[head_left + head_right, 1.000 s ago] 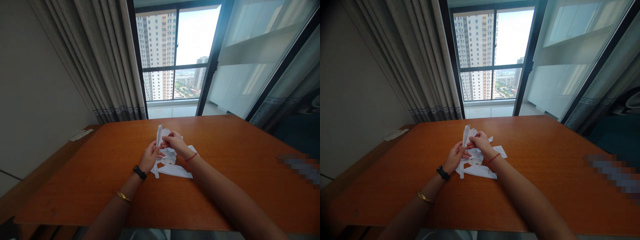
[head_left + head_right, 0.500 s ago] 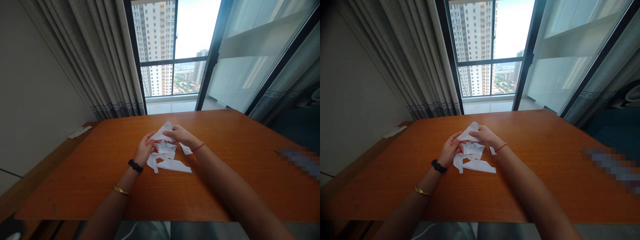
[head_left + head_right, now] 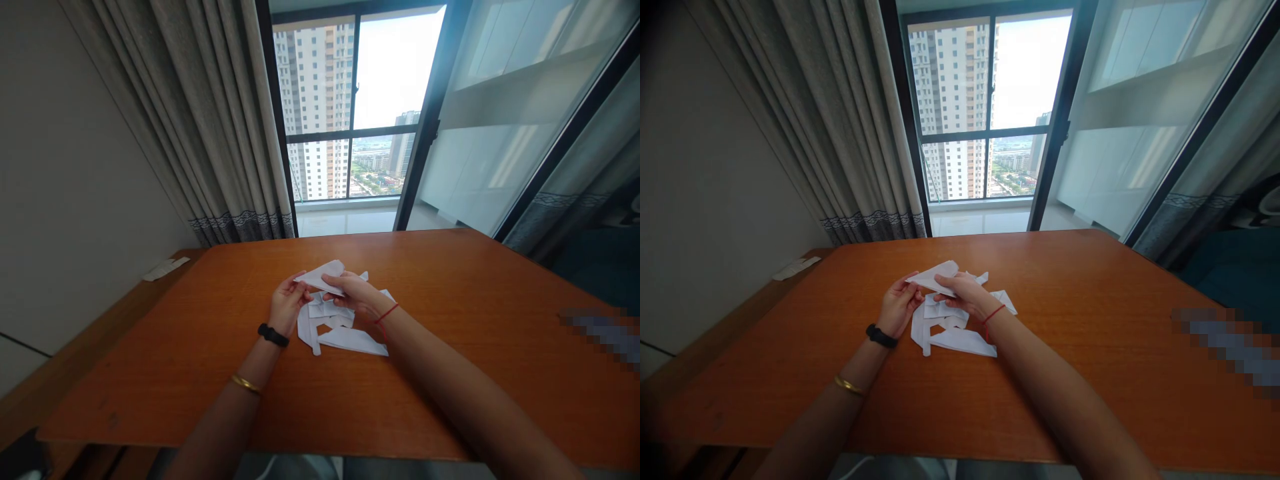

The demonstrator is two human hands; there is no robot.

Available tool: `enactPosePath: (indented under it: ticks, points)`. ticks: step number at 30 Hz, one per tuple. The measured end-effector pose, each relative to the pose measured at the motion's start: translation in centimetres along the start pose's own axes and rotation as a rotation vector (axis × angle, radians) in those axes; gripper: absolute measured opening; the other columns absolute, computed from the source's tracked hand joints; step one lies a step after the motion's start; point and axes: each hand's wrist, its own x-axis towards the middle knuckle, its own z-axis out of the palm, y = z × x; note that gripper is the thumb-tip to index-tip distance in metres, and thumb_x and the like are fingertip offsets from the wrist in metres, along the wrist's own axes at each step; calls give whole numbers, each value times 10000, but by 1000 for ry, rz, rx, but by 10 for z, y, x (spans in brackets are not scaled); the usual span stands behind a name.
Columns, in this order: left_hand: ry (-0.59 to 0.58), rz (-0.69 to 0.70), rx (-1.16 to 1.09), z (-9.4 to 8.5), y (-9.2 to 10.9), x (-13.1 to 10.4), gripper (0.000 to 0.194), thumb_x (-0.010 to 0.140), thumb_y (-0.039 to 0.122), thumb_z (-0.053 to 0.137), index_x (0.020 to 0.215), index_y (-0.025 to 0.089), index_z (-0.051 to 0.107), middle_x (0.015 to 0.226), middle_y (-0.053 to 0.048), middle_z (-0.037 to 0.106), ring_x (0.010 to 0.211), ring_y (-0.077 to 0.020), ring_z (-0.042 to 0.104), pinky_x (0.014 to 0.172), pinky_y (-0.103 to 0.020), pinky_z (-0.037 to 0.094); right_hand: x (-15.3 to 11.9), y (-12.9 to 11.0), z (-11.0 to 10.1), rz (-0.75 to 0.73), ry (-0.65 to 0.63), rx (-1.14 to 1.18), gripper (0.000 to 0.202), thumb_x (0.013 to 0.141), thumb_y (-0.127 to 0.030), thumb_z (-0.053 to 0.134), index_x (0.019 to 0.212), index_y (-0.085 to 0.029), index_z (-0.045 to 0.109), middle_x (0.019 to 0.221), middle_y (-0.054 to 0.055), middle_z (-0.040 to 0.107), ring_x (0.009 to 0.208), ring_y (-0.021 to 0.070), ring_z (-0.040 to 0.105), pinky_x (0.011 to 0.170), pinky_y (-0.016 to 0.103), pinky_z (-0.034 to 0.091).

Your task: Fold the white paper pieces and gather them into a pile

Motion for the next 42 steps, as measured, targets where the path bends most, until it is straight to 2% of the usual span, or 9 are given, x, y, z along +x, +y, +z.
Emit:
enactPosePath:
  ticks: [7, 13, 19, 23, 26, 30, 33, 39, 42]
  points:
    - [-19, 1, 203, -3, 6, -1, 477, 662, 344, 787, 1075, 139, 667, 666, 14, 623, 557, -74, 574, 583, -206, 506, 4, 1, -10, -6, -28, -64, 149, 790, -236, 693, 831, -121, 608, 683, 34, 623, 439, 81, 541, 301, 143, 353]
    - [-35, -15, 102, -1, 8, -2, 533, 638, 305, 811, 1123, 170, 637, 687, 23, 628, 569, -77, 592, 610, -219, 518, 1, -1, -8, -34, -44, -78, 118, 800, -220, 674, 814, -111, 629, 673, 32, 619, 432, 68, 510, 314, 148, 344]
    - [-28, 10, 110, -3, 6, 0, 401, 641, 328, 806, 973, 146, 675, 679, 15, 631, 565, -80, 599, 638, -240, 535, 3, 0, -9, -32, -41, -104, 151, 779, -244, 699, 799, -111, 630, 633, 31, 608, 451, 75, 514, 333, 154, 355]
    - [-20, 56, 155, -2, 8, 0, 467, 658, 325, 794, 1058, 157, 619, 693, 20, 625, 562, -83, 598, 592, -222, 521, 4, 1, -9, -52, -33, -79, 147, 766, -235, 702, 781, -120, 611, 645, 23, 611, 439, 75, 511, 328, 164, 335]
    - [1, 76, 178, -2, 7, 1, 480, 676, 364, 776, 1064, 162, 578, 696, 16, 632, 571, -100, 614, 557, -212, 503, 2, 0, -8, -88, -4, -80, 172, 742, -249, 723, 772, -132, 600, 623, 12, 605, 422, 72, 496, 346, 175, 350]
    - [77, 53, 192, -6, 3, 3, 393, 684, 398, 760, 918, 134, 588, 674, -12, 658, 584, -109, 627, 576, -215, 499, 0, -1, -8, -224, 50, -207, 248, 705, -325, 751, 781, -140, 605, 639, 14, 624, 444, 85, 529, 367, 176, 355]
    - [93, 54, 215, -8, 3, 3, 371, 670, 395, 770, 855, 129, 590, 623, -11, 651, 590, -124, 635, 590, -228, 501, 2, 0, -10, -309, 30, -304, 300, 708, -403, 737, 770, -134, 618, 589, 10, 617, 438, 87, 526, 381, 178, 354]
    - [74, 150, 266, -3, 7, 1, 391, 658, 357, 782, 943, 132, 637, 673, -10, 659, 609, -129, 645, 613, -247, 514, 10, 6, -16, -240, -54, -291, 317, 723, -418, 722, 782, -119, 635, 609, 30, 627, 448, 90, 528, 376, 175, 356]
    - [64, 186, 305, -2, 9, 1, 332, 657, 343, 779, 866, 119, 653, 670, -29, 670, 609, -137, 648, 640, -269, 524, 10, 7, -16, -216, -63, -250, 271, 727, -375, 731, 763, -126, 631, 587, 20, 611, 445, 84, 514, 379, 173, 370]
